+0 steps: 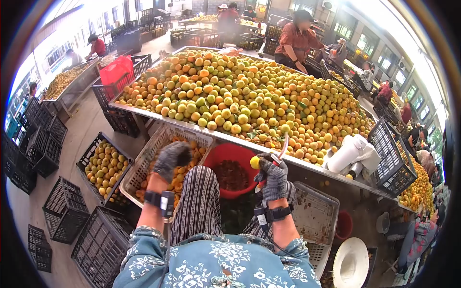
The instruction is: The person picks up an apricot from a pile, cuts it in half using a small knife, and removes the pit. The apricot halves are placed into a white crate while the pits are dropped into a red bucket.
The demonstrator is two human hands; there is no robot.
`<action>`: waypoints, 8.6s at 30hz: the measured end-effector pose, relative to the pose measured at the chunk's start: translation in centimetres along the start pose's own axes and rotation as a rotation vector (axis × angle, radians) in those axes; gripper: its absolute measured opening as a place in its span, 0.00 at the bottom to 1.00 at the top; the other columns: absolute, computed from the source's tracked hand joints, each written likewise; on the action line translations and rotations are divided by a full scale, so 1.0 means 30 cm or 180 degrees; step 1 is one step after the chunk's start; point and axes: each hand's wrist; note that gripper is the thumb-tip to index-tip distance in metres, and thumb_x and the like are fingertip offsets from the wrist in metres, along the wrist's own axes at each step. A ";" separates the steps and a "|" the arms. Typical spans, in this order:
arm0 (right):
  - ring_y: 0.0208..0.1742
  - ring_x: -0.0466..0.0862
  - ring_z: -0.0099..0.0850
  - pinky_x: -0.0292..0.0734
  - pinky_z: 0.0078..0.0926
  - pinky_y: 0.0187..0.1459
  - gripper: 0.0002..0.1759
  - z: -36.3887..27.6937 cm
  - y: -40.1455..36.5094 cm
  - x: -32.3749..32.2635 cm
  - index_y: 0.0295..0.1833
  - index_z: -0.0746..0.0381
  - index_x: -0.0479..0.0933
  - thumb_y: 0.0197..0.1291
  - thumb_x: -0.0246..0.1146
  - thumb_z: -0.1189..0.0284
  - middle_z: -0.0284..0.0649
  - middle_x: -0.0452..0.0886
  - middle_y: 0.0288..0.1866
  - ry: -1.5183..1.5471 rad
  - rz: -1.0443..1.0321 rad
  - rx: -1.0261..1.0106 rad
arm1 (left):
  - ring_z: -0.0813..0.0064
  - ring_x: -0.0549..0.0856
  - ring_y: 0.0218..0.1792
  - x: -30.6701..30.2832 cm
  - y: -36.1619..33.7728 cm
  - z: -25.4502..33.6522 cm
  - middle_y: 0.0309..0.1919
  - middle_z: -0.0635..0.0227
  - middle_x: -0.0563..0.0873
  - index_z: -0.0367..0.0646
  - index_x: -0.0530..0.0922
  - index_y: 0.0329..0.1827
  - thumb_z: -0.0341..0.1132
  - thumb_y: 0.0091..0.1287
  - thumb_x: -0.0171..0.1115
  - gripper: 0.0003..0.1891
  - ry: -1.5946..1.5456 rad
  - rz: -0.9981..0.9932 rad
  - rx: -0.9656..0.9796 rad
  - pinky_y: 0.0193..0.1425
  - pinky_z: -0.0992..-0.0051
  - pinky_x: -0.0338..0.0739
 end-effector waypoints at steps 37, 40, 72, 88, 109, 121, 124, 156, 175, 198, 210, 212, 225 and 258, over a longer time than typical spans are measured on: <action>0.12 0.73 0.19 0.67 0.15 0.14 0.07 0.194 0.535 -0.137 0.42 0.65 0.83 0.56 0.66 0.77 0.36 0.85 0.29 -0.0007 0.0319 0.0147 | 0.79 0.78 0.29 0.473 0.480 -0.226 0.33 0.70 0.80 0.40 0.75 0.55 0.34 0.62 0.65 0.18 -0.1553 -0.0852 -0.0263 0.31 0.81 0.73; 0.12 0.72 0.19 0.65 0.16 0.13 0.07 0.221 0.531 -0.140 0.40 0.65 0.82 0.56 0.66 0.75 0.36 0.84 0.27 0.0146 0.0380 0.0264 | 0.77 0.80 0.32 0.456 0.493 -0.229 0.36 0.67 0.83 0.41 0.76 0.56 0.31 0.60 0.68 0.21 -0.1509 -0.0696 -0.0325 0.34 0.81 0.75; 0.31 0.86 0.39 0.80 0.36 0.39 0.13 0.285 0.589 -0.112 0.30 0.60 0.85 0.51 0.64 0.62 0.43 0.85 0.28 -0.1855 -0.0600 0.0414 | 0.71 0.84 0.38 1.095 0.094 -0.178 0.39 0.61 0.85 0.33 0.78 0.54 0.36 0.61 0.63 0.20 0.0861 -0.2649 -0.0925 0.42 0.74 0.79; 0.48 0.76 0.32 0.70 0.27 0.51 0.10 0.081 0.300 -0.367 0.40 0.60 0.82 0.58 0.61 0.67 0.41 0.78 0.46 0.1582 0.0083 -0.1266 | 0.75 0.83 0.36 1.139 0.166 -0.131 0.39 0.63 0.84 0.40 0.79 0.54 0.35 0.63 0.65 0.18 -0.0466 -0.2031 -0.0859 0.35 0.80 0.78; 0.18 0.71 0.13 0.61 0.13 0.18 0.14 -0.181 -0.074 -0.519 0.48 0.61 0.82 0.59 0.69 0.67 0.30 0.81 0.29 -0.0373 0.0166 0.0640 | 0.78 0.82 0.24 1.052 0.044 -0.245 0.35 0.62 0.85 0.36 0.74 0.56 0.40 0.63 0.69 0.23 0.0035 -0.1930 -0.1187 0.23 0.82 0.73; 0.35 0.84 0.25 0.79 0.19 0.39 0.17 -0.131 -0.146 -0.540 0.47 0.68 0.81 0.48 0.69 0.77 0.38 0.85 0.37 0.0071 0.0600 0.0261 | 0.86 0.80 0.28 1.046 0.009 -0.251 0.34 0.70 0.85 0.38 0.80 0.50 0.36 0.65 0.67 0.15 0.0541 -0.2152 -0.1445 0.28 0.85 0.75; 0.36 0.84 0.25 0.79 0.20 0.41 0.17 -0.119 -0.157 -0.538 0.47 0.68 0.81 0.48 0.68 0.79 0.38 0.85 0.38 0.0062 0.0621 0.0095 | 0.87 0.79 0.22 1.039 0.006 -0.257 0.31 0.70 0.85 0.39 0.80 0.47 0.37 0.65 0.67 0.13 0.0738 -0.2185 -0.1494 0.22 0.86 0.72; 0.39 0.84 0.23 0.78 0.24 0.43 0.13 0.047 0.094 -0.305 0.47 0.65 0.82 0.58 0.69 0.72 0.39 0.88 0.38 -0.1537 -0.0272 -0.0058 | 0.85 0.78 0.34 0.713 0.102 -0.201 0.32 0.75 0.82 0.42 0.79 0.43 0.34 0.67 0.66 0.07 0.0130 -0.1653 -0.0626 0.39 0.83 0.75; 0.33 0.84 0.47 0.76 0.36 0.35 0.10 0.132 0.166 -0.148 0.40 0.62 0.81 0.52 0.64 0.71 0.50 0.82 0.30 -0.2743 0.0177 -0.0719 | 0.85 0.77 0.23 0.660 0.144 -0.278 0.25 0.75 0.81 0.41 0.79 0.35 0.29 0.66 0.65 0.03 -0.0506 -0.0606 -0.0163 0.26 0.84 0.72; 0.30 0.84 0.43 0.77 0.34 0.36 0.11 0.244 0.232 -0.123 0.40 0.64 0.81 0.50 0.66 0.73 0.50 0.82 0.28 -0.2917 0.0444 -0.1005 | 0.81 0.77 0.22 0.594 0.218 -0.325 0.25 0.72 0.81 0.40 0.80 0.39 0.28 0.65 0.64 0.03 -0.0743 -0.0311 -0.0485 0.25 0.80 0.74; 0.25 0.82 0.27 0.77 0.26 0.27 0.09 0.214 0.249 -0.085 0.36 0.64 0.81 0.53 0.71 0.71 0.35 0.82 0.25 -0.1629 -0.0193 -0.0381 | 0.78 0.80 0.25 0.499 0.275 -0.354 0.29 0.70 0.82 0.44 0.78 0.44 0.35 0.70 0.58 0.06 -0.1221 -0.0460 -0.0778 0.24 0.80 0.76; 0.20 0.78 0.22 0.71 0.18 0.19 0.07 0.167 0.260 -0.085 0.36 0.63 0.81 0.54 0.70 0.73 0.32 0.81 0.24 -0.1165 0.0008 0.0241 | 0.78 0.80 0.25 0.480 0.280 -0.351 0.29 0.70 0.82 0.45 0.78 0.45 0.36 0.71 0.58 0.06 -0.1352 -0.0435 -0.0921 0.25 0.81 0.76; 0.21 0.78 0.25 0.74 0.24 0.25 0.10 0.274 0.317 -0.204 0.38 0.62 0.80 0.54 0.68 0.69 0.36 0.81 0.27 -0.3022 -0.0123 0.0102 | 0.80 0.79 0.22 0.454 0.306 -0.347 0.27 0.71 0.82 0.47 0.79 0.46 0.41 0.72 0.56 0.09 -0.1607 -0.0490 -0.1057 0.23 0.83 0.73; 0.15 0.69 0.14 0.61 0.13 0.16 0.13 0.173 0.176 -0.079 0.44 0.60 0.80 0.69 0.59 0.61 0.29 0.76 0.22 -0.1538 -0.0390 0.0369 | 0.84 0.78 0.29 0.448 0.296 -0.311 0.35 0.73 0.82 0.41 0.77 0.56 0.32 0.67 0.63 0.15 -0.1747 -0.1124 -0.0633 0.32 0.86 0.74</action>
Point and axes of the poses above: each hand's wrist, its own y-axis towards the middle knuckle, its own x-axis out of the palm, z = x × y
